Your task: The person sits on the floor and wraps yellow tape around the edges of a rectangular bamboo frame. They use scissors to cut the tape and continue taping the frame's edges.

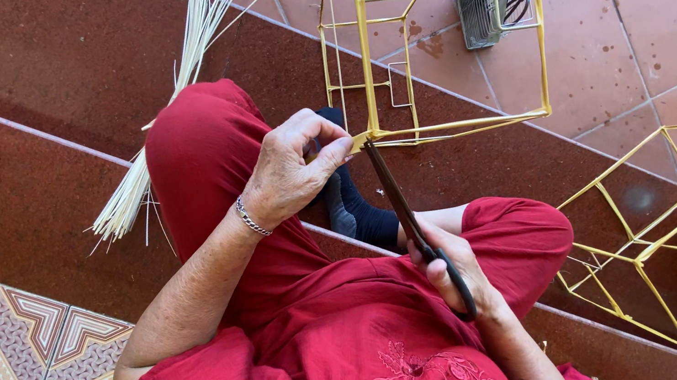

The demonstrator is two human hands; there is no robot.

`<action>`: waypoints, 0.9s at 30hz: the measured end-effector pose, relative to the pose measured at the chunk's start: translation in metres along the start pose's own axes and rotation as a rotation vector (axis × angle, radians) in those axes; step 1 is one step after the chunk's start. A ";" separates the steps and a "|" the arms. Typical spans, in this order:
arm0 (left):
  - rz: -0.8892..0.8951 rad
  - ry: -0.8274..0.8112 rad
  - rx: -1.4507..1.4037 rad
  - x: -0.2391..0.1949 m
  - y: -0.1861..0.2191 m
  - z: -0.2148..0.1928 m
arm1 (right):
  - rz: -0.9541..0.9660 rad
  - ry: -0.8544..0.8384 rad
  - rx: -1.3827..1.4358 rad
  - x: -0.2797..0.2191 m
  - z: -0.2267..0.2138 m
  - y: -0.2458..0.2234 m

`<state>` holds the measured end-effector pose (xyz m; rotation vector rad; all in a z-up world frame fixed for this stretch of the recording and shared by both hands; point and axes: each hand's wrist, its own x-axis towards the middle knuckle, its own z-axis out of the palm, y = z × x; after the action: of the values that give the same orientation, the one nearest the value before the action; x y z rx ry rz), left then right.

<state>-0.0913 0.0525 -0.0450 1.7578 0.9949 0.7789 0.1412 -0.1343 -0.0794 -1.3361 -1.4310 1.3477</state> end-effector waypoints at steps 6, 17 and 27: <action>-0.054 -0.016 -0.042 -0.001 -0.002 0.004 | -0.110 0.035 -0.052 0.027 0.005 -0.003; -0.022 -0.028 -0.071 -0.006 -0.011 0.006 | -0.279 0.182 -0.316 0.033 0.024 0.022; -0.208 -0.275 -0.295 -0.017 -0.005 0.002 | -0.334 1.037 0.502 0.030 -0.085 0.123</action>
<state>-0.0987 0.0382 -0.0520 1.4352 0.8149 0.5059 0.2413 -0.1002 -0.1894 -1.1023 -0.5105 0.5450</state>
